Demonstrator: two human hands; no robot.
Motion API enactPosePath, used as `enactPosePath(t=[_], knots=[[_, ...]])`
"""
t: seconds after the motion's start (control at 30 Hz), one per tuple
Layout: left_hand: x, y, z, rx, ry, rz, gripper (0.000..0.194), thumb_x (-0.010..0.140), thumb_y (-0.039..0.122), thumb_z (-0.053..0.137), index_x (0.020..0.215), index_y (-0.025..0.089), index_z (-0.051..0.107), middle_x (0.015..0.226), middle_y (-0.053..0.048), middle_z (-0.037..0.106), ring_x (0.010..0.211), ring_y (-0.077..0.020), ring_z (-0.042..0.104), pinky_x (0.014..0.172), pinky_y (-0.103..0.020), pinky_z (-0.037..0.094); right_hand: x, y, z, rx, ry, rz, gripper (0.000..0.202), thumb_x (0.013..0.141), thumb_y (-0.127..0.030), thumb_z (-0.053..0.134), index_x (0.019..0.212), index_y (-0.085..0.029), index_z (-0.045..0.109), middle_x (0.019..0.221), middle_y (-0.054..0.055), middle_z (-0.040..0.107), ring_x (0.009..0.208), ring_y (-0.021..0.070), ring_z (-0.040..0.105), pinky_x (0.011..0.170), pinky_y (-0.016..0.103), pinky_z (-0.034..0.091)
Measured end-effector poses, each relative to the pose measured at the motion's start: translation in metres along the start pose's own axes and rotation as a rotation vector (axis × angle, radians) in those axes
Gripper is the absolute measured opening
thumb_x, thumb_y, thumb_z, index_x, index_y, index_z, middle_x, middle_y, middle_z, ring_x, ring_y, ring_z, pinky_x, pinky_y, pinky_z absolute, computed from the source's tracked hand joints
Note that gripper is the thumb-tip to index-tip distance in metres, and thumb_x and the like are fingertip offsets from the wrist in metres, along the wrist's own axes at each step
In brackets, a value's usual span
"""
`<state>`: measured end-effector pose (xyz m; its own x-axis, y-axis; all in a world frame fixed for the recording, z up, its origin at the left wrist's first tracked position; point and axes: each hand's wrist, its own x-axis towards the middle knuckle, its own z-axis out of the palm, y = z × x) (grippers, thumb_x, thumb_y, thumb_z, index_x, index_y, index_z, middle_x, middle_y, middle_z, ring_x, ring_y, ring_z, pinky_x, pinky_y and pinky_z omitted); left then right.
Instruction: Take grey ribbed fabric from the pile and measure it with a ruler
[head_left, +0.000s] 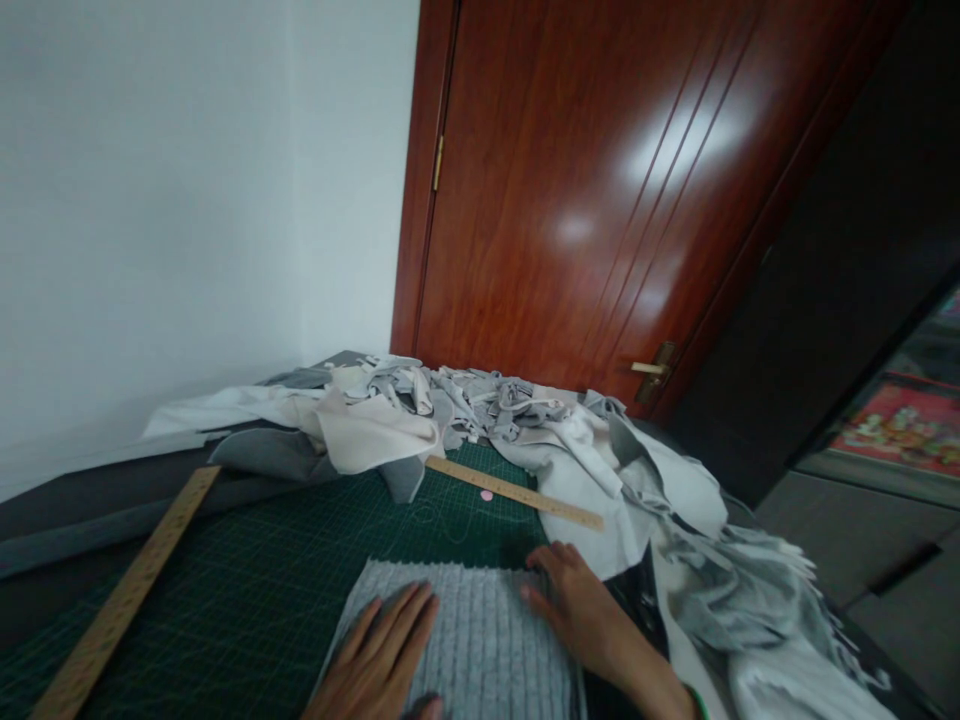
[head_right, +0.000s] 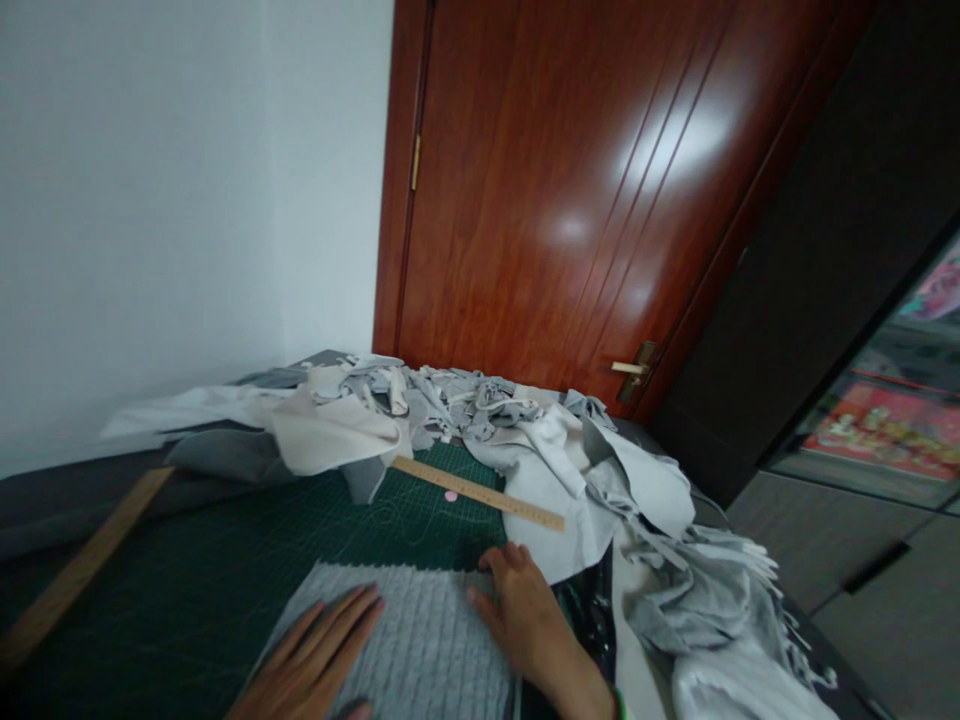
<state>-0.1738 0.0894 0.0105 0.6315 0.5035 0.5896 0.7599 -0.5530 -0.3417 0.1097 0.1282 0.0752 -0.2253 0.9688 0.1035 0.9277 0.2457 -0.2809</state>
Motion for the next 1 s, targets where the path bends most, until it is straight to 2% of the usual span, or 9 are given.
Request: enactPosePath(t=[0.13,0.3,0.4,0.5,0.6,0.7,0.8,0.9,1.0], knots=[[0.001,0.003,-0.001,-0.047,0.012,-0.043,0.082,0.095,0.053,0.053,0.159,0.012,0.022,0.142,-0.008,0.062,0.124,-0.0254,0.064,0.095,-0.042,0.051,-0.030,-0.001,0.007,0.085,-0.097,0.170,0.059,0.090,-0.028,0.064,0.141,0.000,0.050,0.139,0.025,0.053,0.133,0.0388,0.045,0.114,0.049,0.034],[-0.004,-0.005,0.013,-0.078,-0.017,-0.152,0.053,0.102,0.048,0.038,0.138,0.013,0.054,0.138,-0.014,0.066,0.122,-0.0318,0.064,0.098,-0.054,0.046,-0.042,-0.007,-0.002,0.185,-0.132,0.254,0.017,0.085,-0.015,0.063,0.098,-0.005,0.068,0.107,0.018,0.066,0.108,0.0313,0.058,0.096,0.039,0.042],[-0.012,-0.016,0.022,-0.096,-0.072,-0.323,0.063,0.102,0.051,0.027,0.137,0.006,0.056,0.140,-0.024,0.061,0.124,-0.0387,0.061,0.096,-0.058,0.048,-0.054,-0.016,-0.007,0.365,-0.179,0.185,0.005,0.079,-0.014,0.064,0.075,-0.014,0.063,0.082,0.002,0.060,0.087,0.0194,0.056,0.081,0.029,0.040],[-0.017,-0.028,0.022,-0.164,-0.151,-0.499,0.086,0.095,0.066,0.028,0.133,-0.006,0.055,0.129,-0.033,0.060,0.118,-0.0443,0.060,0.094,-0.056,0.050,-0.067,-0.026,-0.005,0.905,-0.279,0.049,0.010,0.081,-0.026,0.064,0.079,-0.016,0.063,0.072,-0.005,0.048,0.070,0.0121,0.044,0.066,0.025,0.035],[-0.015,-0.035,0.016,-0.274,-0.301,-0.633,0.081,0.089,0.069,0.035,0.120,-0.002,0.061,0.111,-0.027,0.066,0.106,-0.0434,0.063,0.089,-0.055,0.051,-0.075,-0.033,0.002,1.136,-0.240,-0.007,0.018,0.080,-0.029,0.067,0.090,-0.015,0.065,0.079,-0.004,0.053,0.074,0.0125,0.044,0.069,0.024,0.036],[-0.011,-0.034,0.011,-0.421,-0.416,-0.638,0.043,0.090,0.056,0.040,0.091,0.019,0.062,0.092,-0.014,0.069,0.093,-0.0360,0.068,0.081,-0.049,0.052,-0.078,-0.036,0.009,1.034,-0.121,0.048,0.021,0.085,-0.036,0.064,0.083,-0.015,0.063,0.075,-0.004,0.051,0.073,0.0126,0.044,0.069,0.025,0.035],[-0.002,-0.032,0.006,-0.555,-0.362,-0.639,0.031,0.095,0.047,0.027,0.079,0.030,0.047,0.075,-0.002,0.067,0.074,-0.0295,0.071,0.071,-0.043,0.052,-0.081,-0.034,0.013,0.930,-0.033,0.095,0.038,0.092,-0.050,0.054,0.073,-0.017,0.058,0.070,-0.004,0.046,0.072,0.0130,0.044,0.068,0.025,0.036],[0.022,-0.037,-0.011,-0.659,-0.301,-0.719,0.027,0.097,0.048,0.023,0.084,0.032,0.042,0.064,0.005,0.063,0.060,-0.0280,0.071,0.061,-0.039,0.051,-0.089,-0.031,0.013,1.040,-0.046,0.099,0.042,0.090,-0.058,0.058,0.081,-0.017,0.066,0.075,-0.002,0.056,0.078,0.0155,0.053,0.076,0.027,0.043],[0.059,-0.048,-0.044,-0.588,-0.264,-0.728,0.024,0.094,0.045,0.029,0.095,0.029,0.048,0.091,-0.004,0.072,0.079,-0.0296,0.074,0.074,-0.041,0.053,-0.101,-0.033,0.017,1.281,-0.141,0.070,0.042,0.085,-0.059,0.067,0.095,-0.019,0.071,0.081,-0.001,0.065,0.077,0.0150,0.058,0.079,0.028,0.047]])
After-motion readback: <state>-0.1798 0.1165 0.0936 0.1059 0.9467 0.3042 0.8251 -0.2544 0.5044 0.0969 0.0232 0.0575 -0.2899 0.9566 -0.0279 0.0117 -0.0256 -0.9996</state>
